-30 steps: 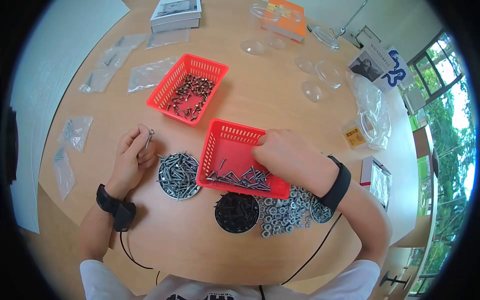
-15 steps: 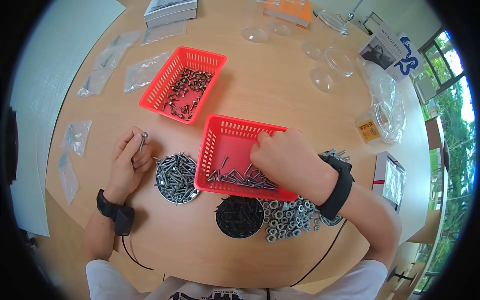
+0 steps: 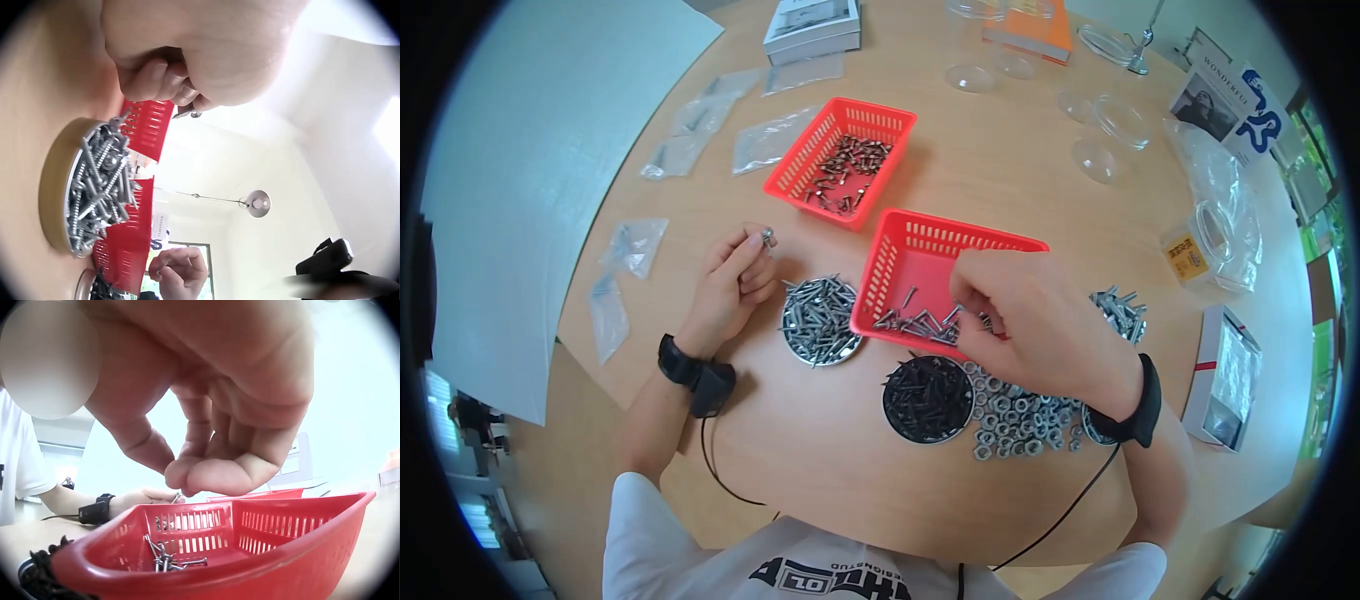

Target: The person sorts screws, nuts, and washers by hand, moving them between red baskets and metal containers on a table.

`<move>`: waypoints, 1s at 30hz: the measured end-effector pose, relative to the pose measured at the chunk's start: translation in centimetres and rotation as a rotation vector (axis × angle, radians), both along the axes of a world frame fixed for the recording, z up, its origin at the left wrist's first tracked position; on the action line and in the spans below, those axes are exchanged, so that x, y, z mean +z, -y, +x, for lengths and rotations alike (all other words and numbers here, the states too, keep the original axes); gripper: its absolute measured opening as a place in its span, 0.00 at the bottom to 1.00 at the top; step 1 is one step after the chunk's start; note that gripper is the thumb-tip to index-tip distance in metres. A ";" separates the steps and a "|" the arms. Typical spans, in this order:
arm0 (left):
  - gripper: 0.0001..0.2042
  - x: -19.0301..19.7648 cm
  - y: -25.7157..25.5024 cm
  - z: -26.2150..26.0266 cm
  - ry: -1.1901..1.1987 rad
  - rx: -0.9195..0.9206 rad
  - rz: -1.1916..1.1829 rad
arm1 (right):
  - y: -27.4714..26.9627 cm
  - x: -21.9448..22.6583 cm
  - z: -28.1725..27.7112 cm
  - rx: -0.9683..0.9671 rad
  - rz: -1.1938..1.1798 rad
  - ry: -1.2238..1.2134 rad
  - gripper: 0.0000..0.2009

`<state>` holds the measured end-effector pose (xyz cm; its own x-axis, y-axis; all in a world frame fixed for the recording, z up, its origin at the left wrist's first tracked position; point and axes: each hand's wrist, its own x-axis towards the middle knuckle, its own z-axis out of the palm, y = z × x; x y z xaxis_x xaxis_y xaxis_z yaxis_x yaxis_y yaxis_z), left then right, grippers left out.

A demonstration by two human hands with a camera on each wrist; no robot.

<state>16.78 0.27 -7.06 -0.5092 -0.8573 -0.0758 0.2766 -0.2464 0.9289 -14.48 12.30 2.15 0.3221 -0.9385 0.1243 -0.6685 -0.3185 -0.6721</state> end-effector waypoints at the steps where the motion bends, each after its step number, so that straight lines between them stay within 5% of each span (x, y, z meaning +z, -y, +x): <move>1: 0.08 0.6 -0.1 0.1 0.016 0.000 -0.015 | -0.6 0.3 0.2 -0.055 0.041 0.041 0.06; 7: 0.08 4.8 -3.3 -0.8 -0.002 -0.170 -0.104 | -3.6 0.0 -1.0 -0.035 -0.119 0.041 0.07; 18: 0.08 5.8 -12.7 -7.0 -0.219 -0.448 0.259 | -9.4 -0.7 -1.3 -0.098 -0.089 0.201 0.05; 30: 0.09 4.5 -14.5 -10.9 -0.243 -0.366 0.421 | -9.3 0.5 -0.2 -0.162 -0.109 0.301 0.07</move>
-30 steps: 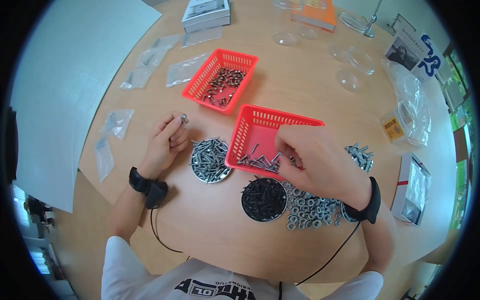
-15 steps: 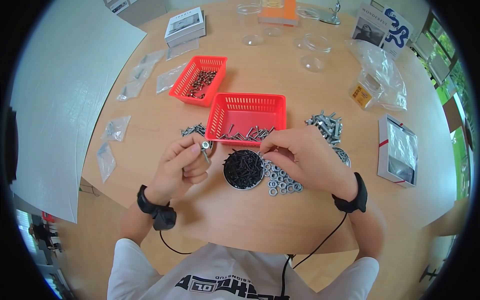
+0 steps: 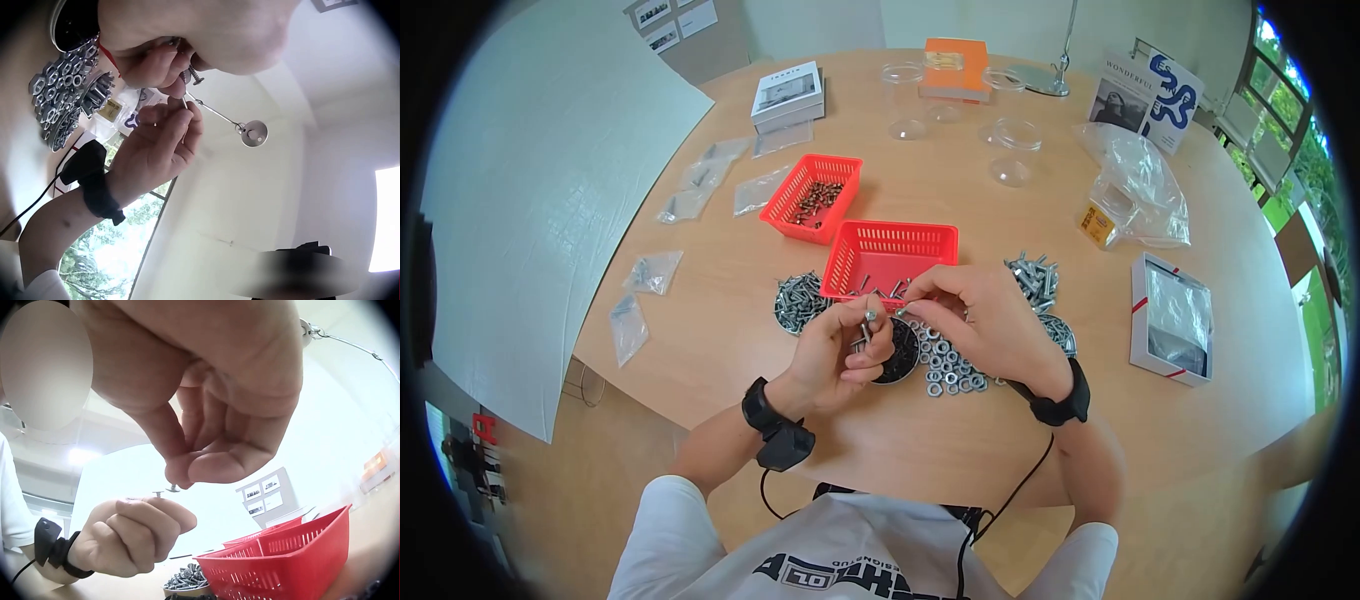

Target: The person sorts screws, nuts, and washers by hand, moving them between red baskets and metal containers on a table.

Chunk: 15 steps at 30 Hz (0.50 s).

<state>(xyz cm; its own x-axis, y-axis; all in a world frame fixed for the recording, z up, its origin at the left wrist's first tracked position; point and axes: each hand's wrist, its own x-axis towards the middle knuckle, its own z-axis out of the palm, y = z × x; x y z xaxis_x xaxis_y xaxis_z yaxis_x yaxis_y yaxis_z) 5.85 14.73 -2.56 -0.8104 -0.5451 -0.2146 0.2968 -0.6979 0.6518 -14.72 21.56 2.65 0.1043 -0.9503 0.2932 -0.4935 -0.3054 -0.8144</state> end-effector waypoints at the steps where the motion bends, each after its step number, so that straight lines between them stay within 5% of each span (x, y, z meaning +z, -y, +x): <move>1: 0.09 -0.3 0.3 -0.1 -0.017 -0.013 -0.008 | 0.3 0.2 0.2 0.002 0.011 0.023 0.08; 13: 0.19 0.6 1.8 -0.2 0.032 0.004 0.096 | 4.4 2.4 1.4 0.203 0.004 -0.053 0.06; 15: 0.19 1.4 2.2 -0.5 0.030 0.002 0.058 | 5.4 2.3 1.5 0.235 -0.153 -0.167 0.06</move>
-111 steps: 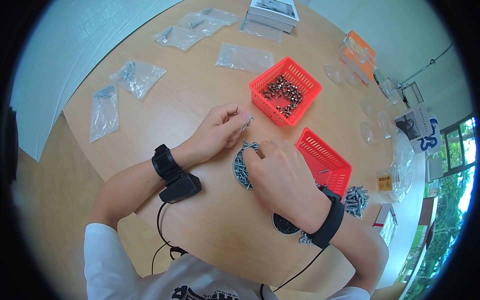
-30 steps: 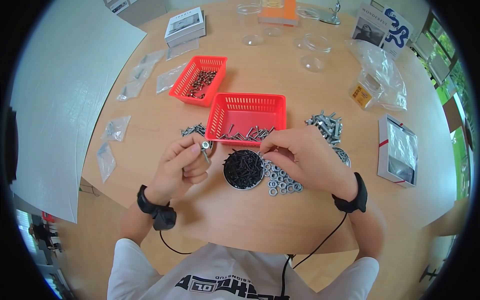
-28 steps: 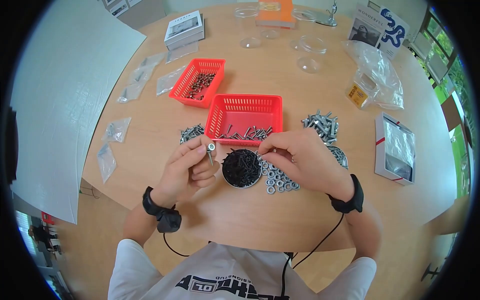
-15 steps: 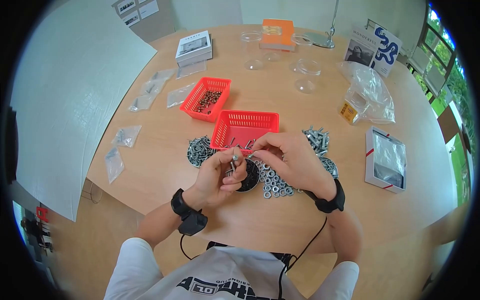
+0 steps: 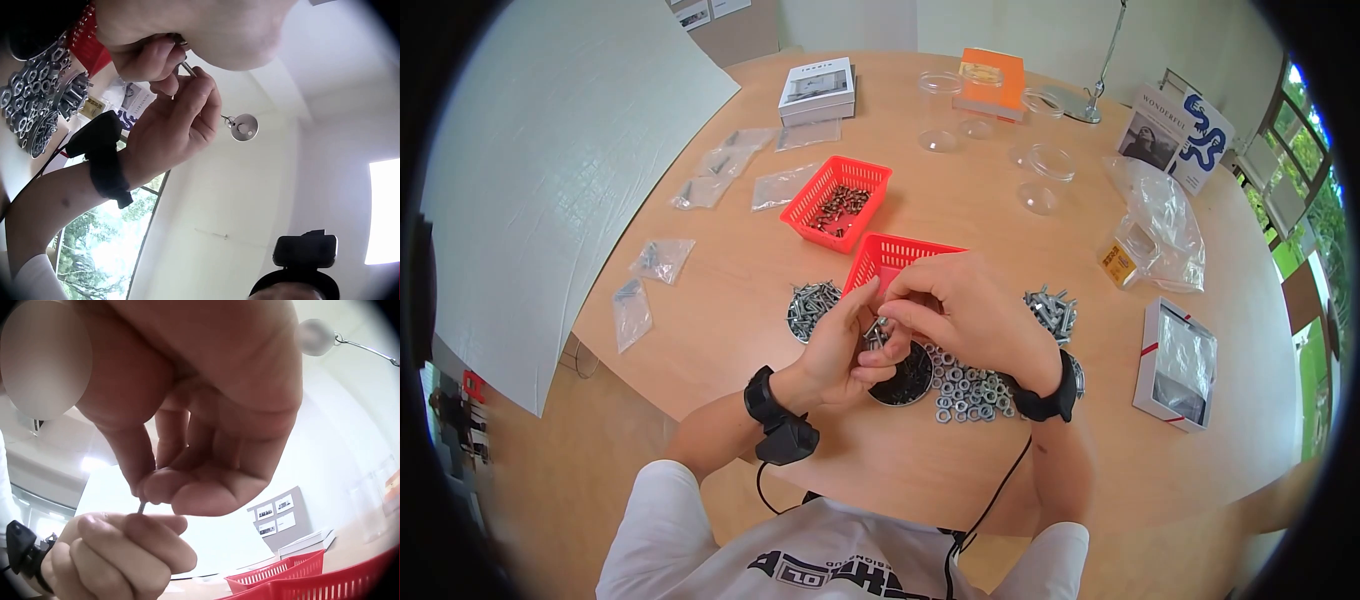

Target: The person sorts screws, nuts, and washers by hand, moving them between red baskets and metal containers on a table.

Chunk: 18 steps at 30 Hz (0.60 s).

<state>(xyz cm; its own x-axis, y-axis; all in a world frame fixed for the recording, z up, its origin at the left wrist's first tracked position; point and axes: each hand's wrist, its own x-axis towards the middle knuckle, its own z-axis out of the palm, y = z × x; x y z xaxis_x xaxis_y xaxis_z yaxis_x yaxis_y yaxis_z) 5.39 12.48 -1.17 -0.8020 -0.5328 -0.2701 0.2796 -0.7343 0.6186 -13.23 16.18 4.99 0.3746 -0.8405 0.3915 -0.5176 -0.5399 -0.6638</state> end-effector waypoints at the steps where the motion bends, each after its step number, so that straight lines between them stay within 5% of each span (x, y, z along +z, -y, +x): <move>1: 0.18 0.6 0.2 -0.2 -0.007 0.012 -0.010 | 0.4 0.0 0.0 0.015 -0.083 -0.048 0.06; 7: 0.15 2.0 4.8 -0.7 -0.136 0.127 -0.155 | 1.6 0.6 -2.0 -0.275 0.057 0.025 0.06; 13: 0.14 5.4 9.9 -2.1 -0.371 0.331 -0.166 | 4.1 -5.1 -3.3 -0.155 -0.049 -0.454 0.10; 18: 0.12 7.1 11.3 -1.5 -0.541 0.394 -0.188 | 5.3 -7.1 -2.0 -0.105 0.202 -0.674 0.13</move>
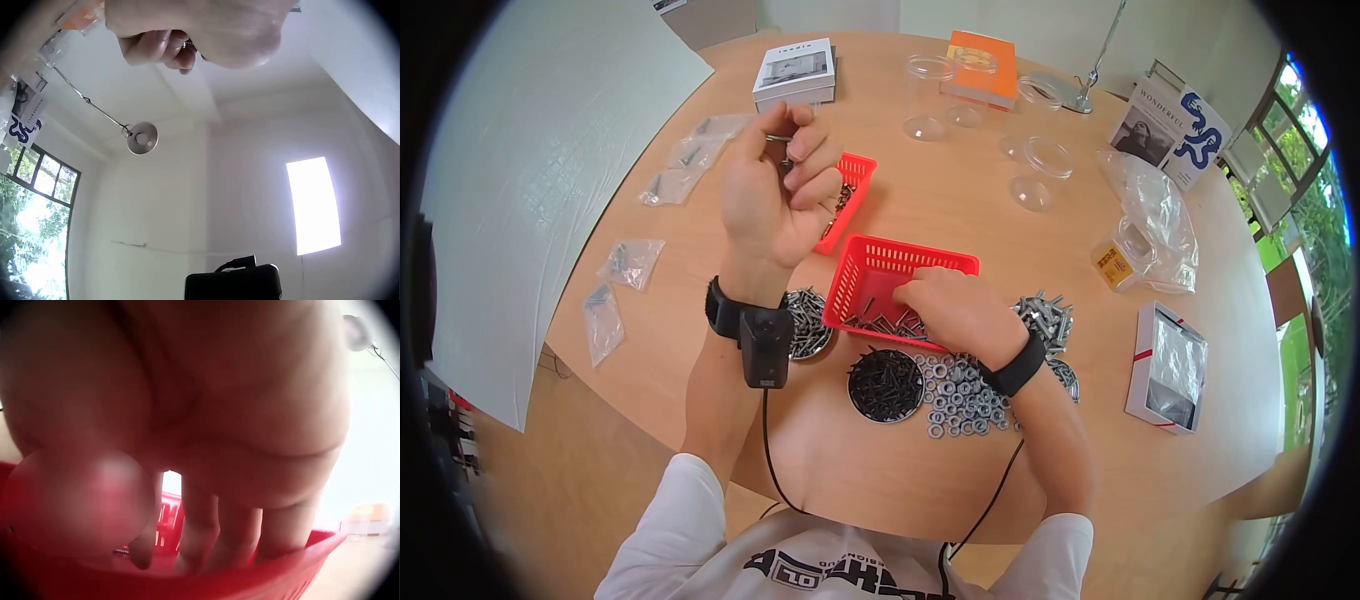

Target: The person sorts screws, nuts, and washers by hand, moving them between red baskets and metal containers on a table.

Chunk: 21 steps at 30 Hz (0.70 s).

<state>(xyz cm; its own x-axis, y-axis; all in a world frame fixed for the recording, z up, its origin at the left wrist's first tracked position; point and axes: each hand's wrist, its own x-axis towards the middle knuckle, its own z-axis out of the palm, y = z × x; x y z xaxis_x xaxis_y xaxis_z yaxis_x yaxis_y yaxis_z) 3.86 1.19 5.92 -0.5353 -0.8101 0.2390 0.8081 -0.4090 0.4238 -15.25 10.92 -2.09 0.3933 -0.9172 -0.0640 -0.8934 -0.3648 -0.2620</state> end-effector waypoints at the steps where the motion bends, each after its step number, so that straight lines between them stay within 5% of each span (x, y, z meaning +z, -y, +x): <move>1: 0.11 0.1 0.1 0.3 -0.001 0.001 -0.011 | 0.1 -0.2 0.2 -0.010 0.026 -0.006 0.14; 12: 0.11 -0.1 0.7 0.9 0.020 0.017 -0.036 | 1.0 -0.3 0.4 -0.031 0.064 -0.003 0.14; 21: 0.10 -2.4 1.2 -0.8 0.150 -0.055 -0.012 | 1.0 0.8 -0.7 -0.017 -0.050 0.354 0.07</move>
